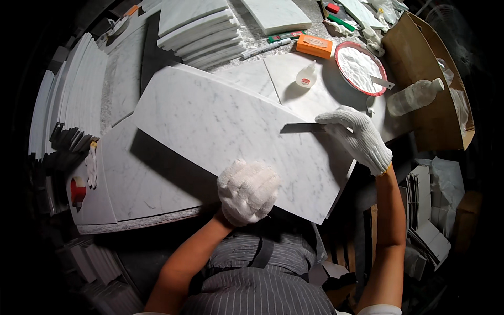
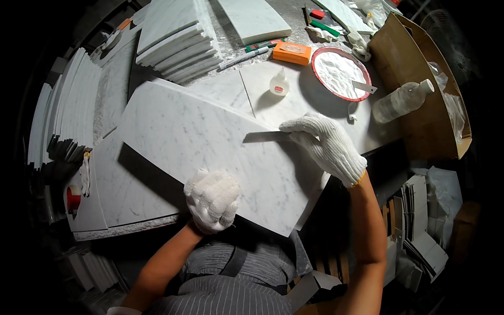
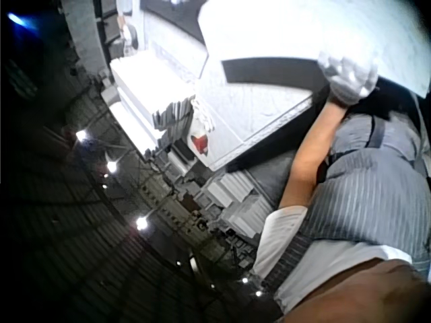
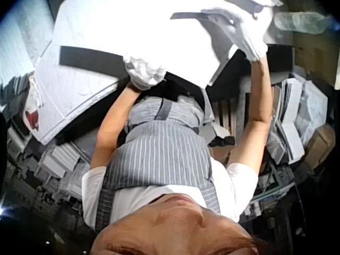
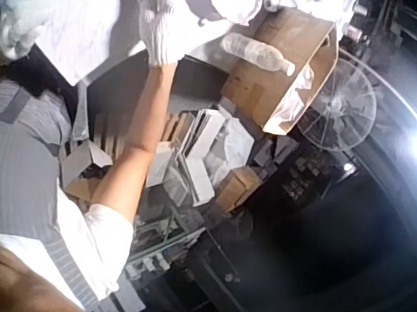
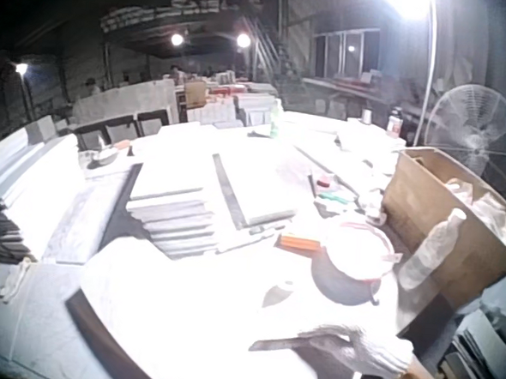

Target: The person picks up white rectangular tiles from a stack, places them on a workbench, and applies glue to the edges using a small bottle. The person then uses a metal tool to spread the glue along the tile edges. Another person is visible working at a separate table in the background.

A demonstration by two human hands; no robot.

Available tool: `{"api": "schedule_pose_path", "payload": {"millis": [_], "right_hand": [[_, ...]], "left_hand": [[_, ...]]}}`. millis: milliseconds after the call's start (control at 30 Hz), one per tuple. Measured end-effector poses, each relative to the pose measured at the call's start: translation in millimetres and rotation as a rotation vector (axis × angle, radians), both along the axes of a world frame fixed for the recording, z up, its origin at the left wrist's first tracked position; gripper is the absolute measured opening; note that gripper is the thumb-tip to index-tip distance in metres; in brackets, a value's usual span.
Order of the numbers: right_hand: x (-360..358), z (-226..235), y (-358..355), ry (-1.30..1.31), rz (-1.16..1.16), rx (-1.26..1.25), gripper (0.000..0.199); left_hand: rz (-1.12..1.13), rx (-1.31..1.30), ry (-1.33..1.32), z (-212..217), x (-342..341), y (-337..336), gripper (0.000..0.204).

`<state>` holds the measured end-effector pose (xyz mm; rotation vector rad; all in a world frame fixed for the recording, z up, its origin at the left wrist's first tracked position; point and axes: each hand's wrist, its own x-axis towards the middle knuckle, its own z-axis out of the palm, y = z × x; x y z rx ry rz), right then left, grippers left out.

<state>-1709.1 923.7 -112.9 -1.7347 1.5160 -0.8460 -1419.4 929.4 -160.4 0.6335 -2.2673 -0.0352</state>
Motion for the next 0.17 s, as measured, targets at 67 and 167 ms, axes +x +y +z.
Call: {"api": "schedule_pose_path", "payload": {"millis": [67,167], "right_hand": [[-4.5,-0.5,1.7,0.015,0.035,-0.005,0.023],[-4.3,0.3,1.2,0.031,0.058,-0.039,0.023]], "left_hand": [[0.013,-0.019,-0.007,-0.4,0.6,0.3,0.018],[-0.008,0.05,0.026,-12.6,4.2,2.2,0.026]]}}
